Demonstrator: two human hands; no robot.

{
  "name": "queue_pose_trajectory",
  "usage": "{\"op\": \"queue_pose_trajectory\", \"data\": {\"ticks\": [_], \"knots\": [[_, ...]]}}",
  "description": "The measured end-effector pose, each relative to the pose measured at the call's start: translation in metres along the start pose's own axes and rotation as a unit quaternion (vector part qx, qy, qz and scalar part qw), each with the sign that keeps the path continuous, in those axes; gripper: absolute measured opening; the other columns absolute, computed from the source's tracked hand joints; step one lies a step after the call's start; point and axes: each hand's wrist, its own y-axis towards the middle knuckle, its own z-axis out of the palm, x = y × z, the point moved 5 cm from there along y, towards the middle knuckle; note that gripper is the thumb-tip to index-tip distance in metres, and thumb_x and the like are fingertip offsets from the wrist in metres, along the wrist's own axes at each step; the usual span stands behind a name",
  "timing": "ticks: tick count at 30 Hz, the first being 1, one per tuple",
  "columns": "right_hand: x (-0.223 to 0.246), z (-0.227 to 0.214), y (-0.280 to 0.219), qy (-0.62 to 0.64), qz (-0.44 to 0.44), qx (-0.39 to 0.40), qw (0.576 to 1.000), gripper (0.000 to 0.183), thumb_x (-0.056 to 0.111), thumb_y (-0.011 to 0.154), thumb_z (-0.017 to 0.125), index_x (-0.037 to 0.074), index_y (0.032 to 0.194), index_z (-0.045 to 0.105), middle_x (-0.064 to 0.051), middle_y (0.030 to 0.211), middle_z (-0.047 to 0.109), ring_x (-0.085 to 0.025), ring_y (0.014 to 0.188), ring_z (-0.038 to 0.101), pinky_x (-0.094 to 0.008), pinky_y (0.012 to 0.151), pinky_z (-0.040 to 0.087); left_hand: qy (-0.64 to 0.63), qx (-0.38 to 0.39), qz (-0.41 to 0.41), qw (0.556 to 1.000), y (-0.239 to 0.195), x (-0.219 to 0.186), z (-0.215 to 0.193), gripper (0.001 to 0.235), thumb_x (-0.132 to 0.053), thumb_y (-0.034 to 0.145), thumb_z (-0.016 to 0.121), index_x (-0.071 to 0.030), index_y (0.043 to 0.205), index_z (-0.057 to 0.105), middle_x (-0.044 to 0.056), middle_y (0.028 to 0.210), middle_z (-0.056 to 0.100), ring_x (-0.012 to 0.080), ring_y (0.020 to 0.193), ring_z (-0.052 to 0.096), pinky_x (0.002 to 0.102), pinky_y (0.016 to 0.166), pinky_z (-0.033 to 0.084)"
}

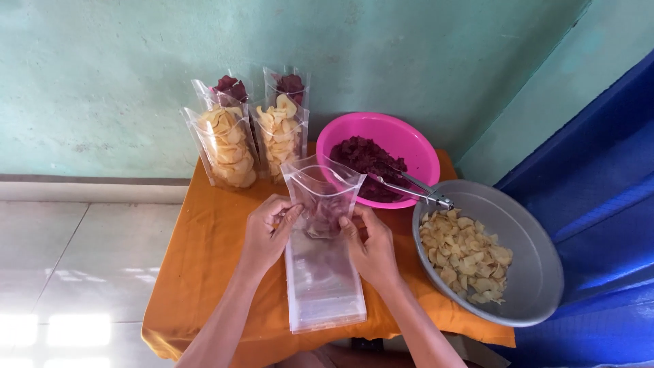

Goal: Using metal tongs to fill clear plastic bags with dark-colored snack items from a bowl.

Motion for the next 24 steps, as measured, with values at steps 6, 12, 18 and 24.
{"op": "queue_pose_trajectory", "data": {"ticks": [6, 12, 18, 24], "knots": [[-0.05, 0.014, -0.009, -0.014, -0.014, 0.0, 1.0, 0.019, 0.013, 0.105, 0.054, 0.004, 0.104, 0.071, -0.019, 0.085, 0.072, -0.034, 0.083, 0.072, -0.046, 0.076, 0.058, 0.082, 0.064, -0.001, 0.995, -0.012, 0.019, 0.006, 0.024, -0.023, 0.099, 0.066, -0.005, 0.085, 0.071, 0.014, 0.07, 0.057, 0.0289, 0.064, 0.058, 0.04, 0.06, 0.049], [-0.048, 0.006, -0.016, -0.042, -0.06, -0.083, 0.994, 0.017, 0.016, 0.103, 0.063, 0.01, 0.089, 0.071, -0.01, 0.072, 0.07, -0.027, 0.072, 0.072, -0.038, 0.072, 0.059, 0.081, 0.02, 0.058, 0.995, -0.013, 0.002, 0.012, 0.024, -0.018, 0.103, 0.059, -0.006, 0.082, 0.066, 0.011, 0.07, 0.055, 0.0289, 0.065, 0.059, 0.037, 0.065, 0.05], [-0.035, -0.001, -0.021, -0.05, -0.119, -0.112, 0.985, 0.021, 0.014, 0.105, 0.058, 0.011, 0.086, 0.064, -0.011, 0.065, 0.061, -0.03, 0.063, 0.066, -0.039, 0.065, 0.056, 0.116, -0.007, 0.15, 0.982, -0.025, 0.0, 0.024, 0.024, -0.015, 0.108, 0.045, -0.008, 0.086, 0.054, 0.012, 0.074, 0.051, 0.0324, 0.067, 0.06, 0.034, 0.063, 0.051], [-0.049, 0.008, -0.026, -0.06, -0.113, -0.091, 0.988, 0.024, 0.018, 0.11, 0.049, 0.012, 0.089, 0.059, -0.007, 0.058, 0.06, -0.028, 0.056, 0.063, -0.041, 0.06, 0.054, 0.19, -0.016, 0.176, 0.966, -0.032, 0.018, 0.029, 0.017, -0.008, 0.106, 0.047, -0.009, 0.089, 0.048, 0.011, 0.068, 0.049, 0.0328, 0.06, 0.061, 0.037, 0.058, 0.052]]}}
